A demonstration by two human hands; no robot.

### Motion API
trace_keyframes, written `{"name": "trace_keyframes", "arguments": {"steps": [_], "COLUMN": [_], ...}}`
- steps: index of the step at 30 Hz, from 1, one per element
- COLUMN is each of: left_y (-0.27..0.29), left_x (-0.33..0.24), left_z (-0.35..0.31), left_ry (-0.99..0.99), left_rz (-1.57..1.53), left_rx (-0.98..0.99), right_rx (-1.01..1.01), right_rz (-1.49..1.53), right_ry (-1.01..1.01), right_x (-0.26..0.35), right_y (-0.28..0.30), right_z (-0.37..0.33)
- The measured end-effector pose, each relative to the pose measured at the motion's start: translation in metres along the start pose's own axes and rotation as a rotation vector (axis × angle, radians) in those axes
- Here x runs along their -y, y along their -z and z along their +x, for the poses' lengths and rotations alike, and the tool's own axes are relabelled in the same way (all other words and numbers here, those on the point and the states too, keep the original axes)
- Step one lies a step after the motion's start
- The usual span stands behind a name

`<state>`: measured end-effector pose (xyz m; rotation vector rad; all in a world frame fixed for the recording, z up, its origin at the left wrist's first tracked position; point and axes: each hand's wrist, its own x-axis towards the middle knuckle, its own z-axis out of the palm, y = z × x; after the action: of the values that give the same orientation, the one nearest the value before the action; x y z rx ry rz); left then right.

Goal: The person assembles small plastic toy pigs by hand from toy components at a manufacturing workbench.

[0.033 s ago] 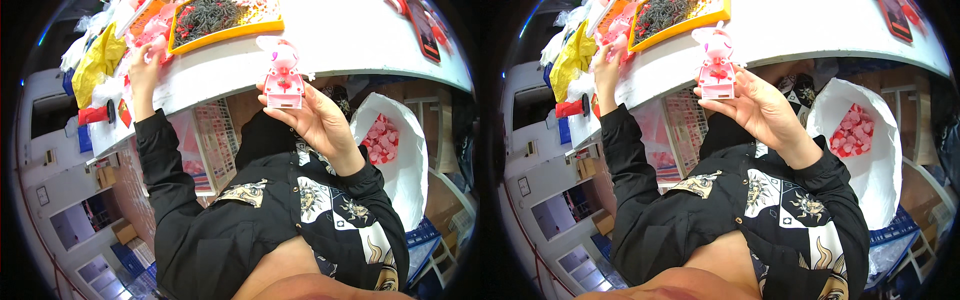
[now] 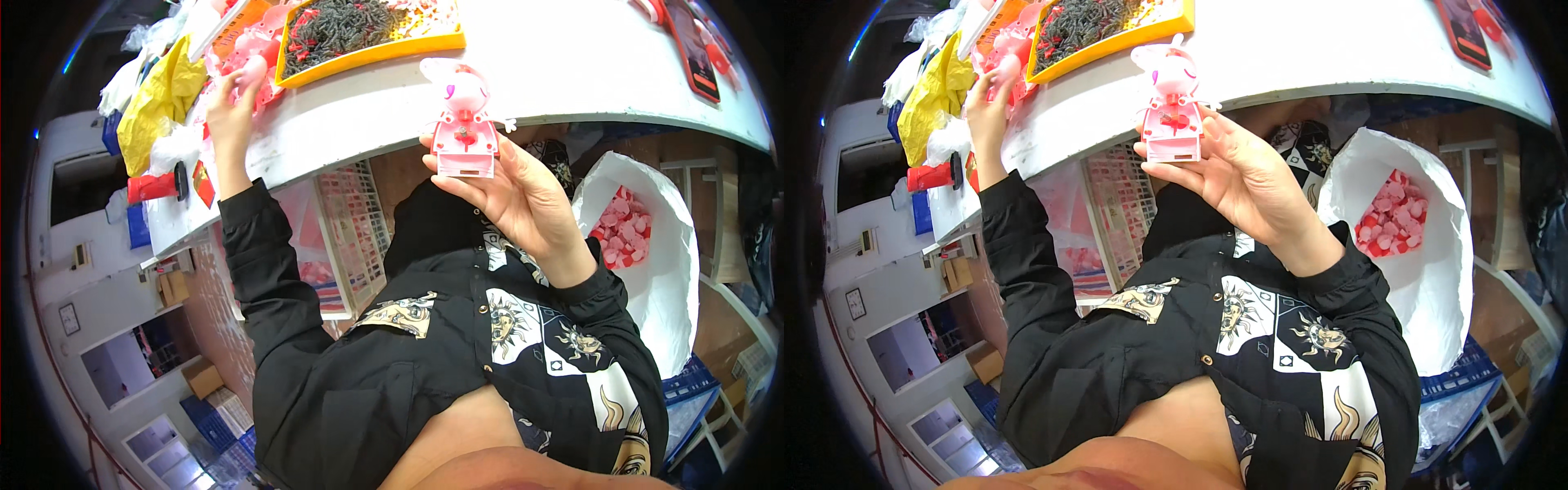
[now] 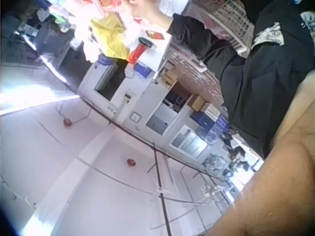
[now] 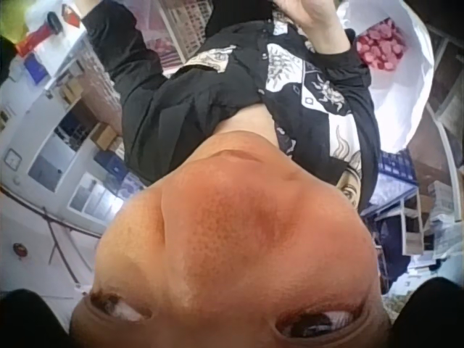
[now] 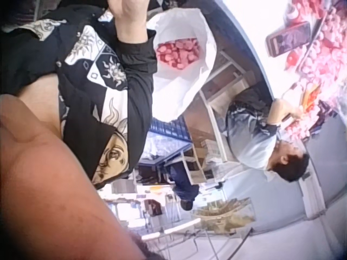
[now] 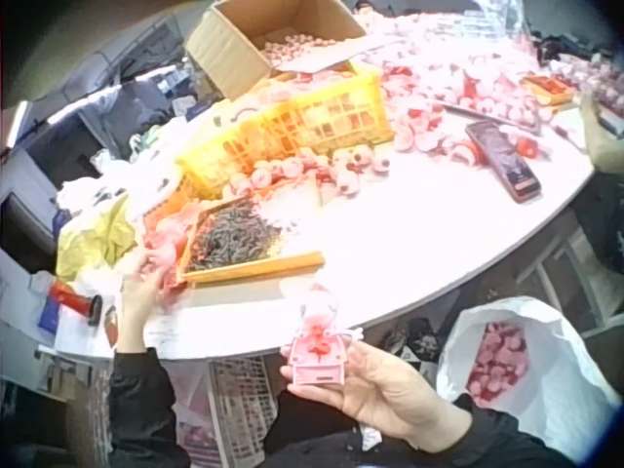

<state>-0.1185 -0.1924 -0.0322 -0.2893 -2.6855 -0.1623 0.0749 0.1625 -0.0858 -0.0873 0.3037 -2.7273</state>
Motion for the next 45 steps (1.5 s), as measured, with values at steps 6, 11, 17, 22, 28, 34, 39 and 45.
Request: {"name": "trace_keyframes", "arguments": {"steps": [6, 11, 17, 22, 28, 34, 39, 45], "left_y": [0.047, 0.047, 0.011, 0.004, 0.027, 0.024, 0.021, 0.011], "left_x": [-0.001, -0.018, -0.020, -0.028, -0.048, -0.088, -0.103, -0.100], "left_z": [-0.011, -0.031, -0.047, -0.041, -0.079, -0.127, -0.128, -0.134], "left_ry": [0.256, 0.365, 0.384, 0.201, 0.205, 0.140, 0.041, 0.033], "left_rz": [-1.696, -1.666, -1.369, -1.092, -0.717, -0.474, -0.341, -0.462], "left_rx": [-0.062, 0.229, 0.540, 0.522, 0.063, -0.015, -0.066, -0.108], "right_rx": [-0.025, -0.055, -0.039, -0.040, -0.032, 0.049, 0.124, 0.144], "right_rz": [-0.002, -0.012, -0.048, -0.043, -0.020, -0.050, -0.054, 0.038], "right_ry": [-0.001, -0.003, -0.018, -0.025, -0.009, -0.018, -0.019, -0.020], "right_x": [0.000, -0.003, -0.007, -0.008, -0.009, -0.011, -0.013, -0.019], "right_y": [-0.002, -0.001, -0.005, -0.007, 0.000, 0.001, 0.001, 0.004], "right_z": [0.000, 0.003, 0.002, 0.002, 0.003, 0.016, 0.024, 0.027]}}
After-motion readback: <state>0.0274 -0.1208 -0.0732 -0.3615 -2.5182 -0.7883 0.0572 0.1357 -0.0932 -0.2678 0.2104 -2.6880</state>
